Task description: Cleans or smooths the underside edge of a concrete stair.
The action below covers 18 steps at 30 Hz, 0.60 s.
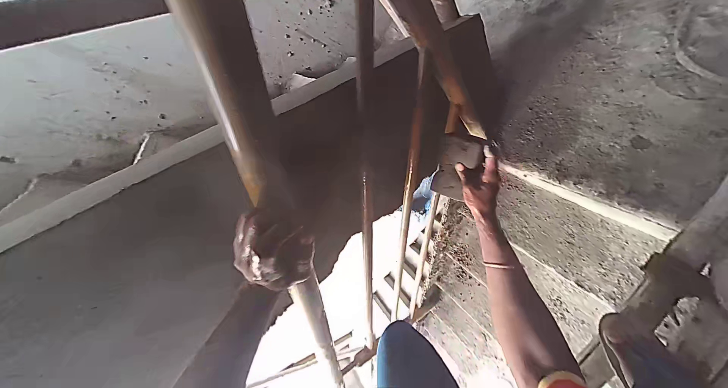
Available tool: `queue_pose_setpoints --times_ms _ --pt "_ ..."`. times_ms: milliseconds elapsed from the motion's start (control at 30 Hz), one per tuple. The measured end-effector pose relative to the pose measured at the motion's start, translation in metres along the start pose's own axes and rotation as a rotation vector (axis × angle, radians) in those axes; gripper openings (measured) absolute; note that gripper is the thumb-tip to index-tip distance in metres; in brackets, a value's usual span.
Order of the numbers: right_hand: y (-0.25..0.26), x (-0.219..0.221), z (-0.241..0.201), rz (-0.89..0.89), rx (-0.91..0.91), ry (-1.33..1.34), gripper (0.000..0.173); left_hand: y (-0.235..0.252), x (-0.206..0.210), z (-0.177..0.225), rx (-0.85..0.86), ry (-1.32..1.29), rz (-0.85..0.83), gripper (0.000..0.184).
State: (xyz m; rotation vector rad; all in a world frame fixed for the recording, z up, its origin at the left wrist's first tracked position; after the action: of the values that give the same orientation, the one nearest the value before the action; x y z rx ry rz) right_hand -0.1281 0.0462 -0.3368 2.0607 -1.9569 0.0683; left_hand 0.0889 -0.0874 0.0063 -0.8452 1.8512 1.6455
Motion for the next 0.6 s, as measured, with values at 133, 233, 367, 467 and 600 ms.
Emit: queue_pose_setpoints --times_ms 133,233,367,467,600 --pt "-0.034 0.025 0.005 -0.171 -0.017 -0.079 0.073 0.002 -0.002 0.002 0.034 0.07 -0.017 0.03" --pt "-0.065 0.045 0.016 -0.103 -0.034 -0.055 0.068 -0.004 -0.003 0.0 0.009 0.136 -0.016 0.03" --pt "-0.042 0.076 0.008 -0.027 -0.071 -0.069 0.06 0.007 0.002 0.013 0.031 0.145 -0.065 0.024" --pt "0.004 0.081 -0.015 0.056 -0.19 -0.056 0.06 0.01 0.005 0.016 0.01 0.057 -0.081 0.021" --pt "0.081 0.064 -0.051 0.217 -0.355 -0.036 0.063 -0.005 -0.001 -0.005 -0.045 -0.001 -0.166 0.025"
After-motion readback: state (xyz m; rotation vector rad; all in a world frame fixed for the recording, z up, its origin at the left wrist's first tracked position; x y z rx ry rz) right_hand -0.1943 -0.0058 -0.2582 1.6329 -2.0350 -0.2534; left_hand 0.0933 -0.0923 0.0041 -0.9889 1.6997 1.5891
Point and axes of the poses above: each hand's wrist, its own y-axis towards the middle knuckle, its own x-axis out of the palm, z = x × y, the point moved 6 cm from there along y, towards the middle knuckle, and after that the axes turned 10 degrees about -x, right-handed, at the moved point
